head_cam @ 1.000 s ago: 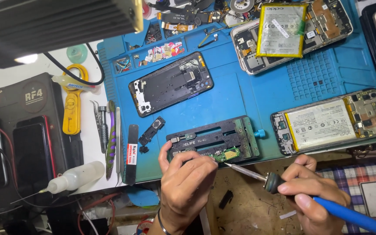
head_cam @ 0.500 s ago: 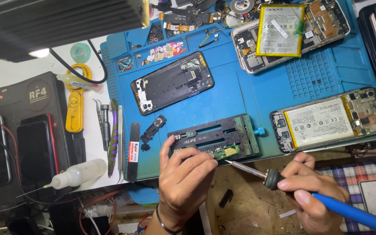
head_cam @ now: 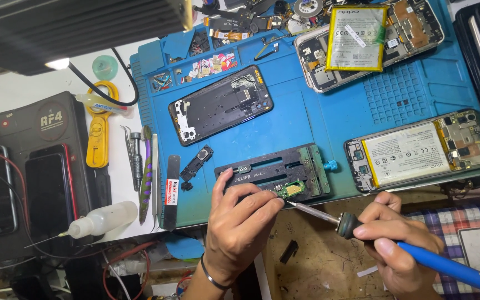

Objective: Soldering components on a mobile phone circuit board using a soldering iron and a probe.

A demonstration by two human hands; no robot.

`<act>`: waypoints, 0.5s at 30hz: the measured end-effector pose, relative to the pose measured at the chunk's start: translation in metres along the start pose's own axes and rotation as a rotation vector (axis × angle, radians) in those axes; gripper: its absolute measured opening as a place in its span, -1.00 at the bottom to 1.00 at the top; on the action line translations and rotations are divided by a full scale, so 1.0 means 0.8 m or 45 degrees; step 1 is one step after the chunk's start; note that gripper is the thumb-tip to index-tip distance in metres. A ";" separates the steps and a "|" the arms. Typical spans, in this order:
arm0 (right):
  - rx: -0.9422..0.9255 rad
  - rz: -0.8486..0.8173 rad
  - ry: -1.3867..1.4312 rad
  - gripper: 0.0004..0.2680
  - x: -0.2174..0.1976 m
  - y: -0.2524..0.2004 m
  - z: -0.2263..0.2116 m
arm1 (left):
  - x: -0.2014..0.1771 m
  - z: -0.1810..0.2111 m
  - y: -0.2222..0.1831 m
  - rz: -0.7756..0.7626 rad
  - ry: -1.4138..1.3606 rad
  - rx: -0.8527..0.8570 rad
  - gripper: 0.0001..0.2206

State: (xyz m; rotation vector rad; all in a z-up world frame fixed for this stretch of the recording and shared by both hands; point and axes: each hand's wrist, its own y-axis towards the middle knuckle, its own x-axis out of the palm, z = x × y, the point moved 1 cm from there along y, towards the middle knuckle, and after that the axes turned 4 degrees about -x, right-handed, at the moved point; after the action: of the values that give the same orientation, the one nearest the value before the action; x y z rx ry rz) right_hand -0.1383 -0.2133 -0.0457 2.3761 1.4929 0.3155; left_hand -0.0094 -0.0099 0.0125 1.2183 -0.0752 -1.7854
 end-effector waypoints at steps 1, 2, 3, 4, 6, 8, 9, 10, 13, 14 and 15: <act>-0.001 -0.013 -0.012 -0.83 0.000 0.001 -0.001 | 0.000 0.000 0.000 -0.006 0.009 0.002 -0.92; -0.003 -0.025 -0.023 -0.83 0.000 0.002 -0.002 | 0.000 0.000 0.000 -0.012 0.018 0.003 -0.93; -0.003 -0.025 -0.023 -0.83 0.001 0.002 -0.002 | 0.000 0.000 -0.001 -0.011 0.018 0.004 -0.93; -0.002 -0.014 -0.018 -0.83 0.001 0.002 -0.002 | 0.000 0.000 -0.001 -0.019 0.013 -0.003 -0.93; -0.003 -0.004 -0.013 -0.83 0.002 0.001 -0.001 | 0.000 -0.001 -0.002 -0.024 0.008 -0.009 -0.93; -0.006 -0.009 -0.012 -0.83 0.001 0.000 0.000 | 0.000 -0.001 -0.003 -0.027 -0.017 -0.030 -0.92; -0.004 -0.008 -0.012 -0.83 0.000 -0.001 0.001 | 0.001 -0.001 -0.004 -0.029 -0.018 -0.030 -0.92; 0.000 -0.013 -0.012 -0.83 0.000 -0.001 0.001 | 0.001 -0.002 -0.004 -0.030 -0.025 -0.032 -0.93; -0.011 -0.032 -0.017 -0.83 -0.001 0.000 0.001 | 0.001 -0.002 -0.003 -0.033 -0.034 -0.032 -0.94; -0.025 -0.048 -0.021 -0.82 -0.001 0.001 0.001 | 0.000 -0.001 -0.002 -0.036 -0.033 -0.033 -0.92; -0.025 -0.048 -0.021 -0.82 0.000 0.000 0.001 | 0.000 -0.002 -0.003 -0.036 -0.033 -0.033 -0.92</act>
State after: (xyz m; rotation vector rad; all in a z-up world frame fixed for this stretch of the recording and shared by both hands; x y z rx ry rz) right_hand -0.1379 -0.2137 -0.0461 2.3267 1.5183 0.2996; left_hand -0.0098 -0.0081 0.0107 1.1833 -0.0502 -1.8218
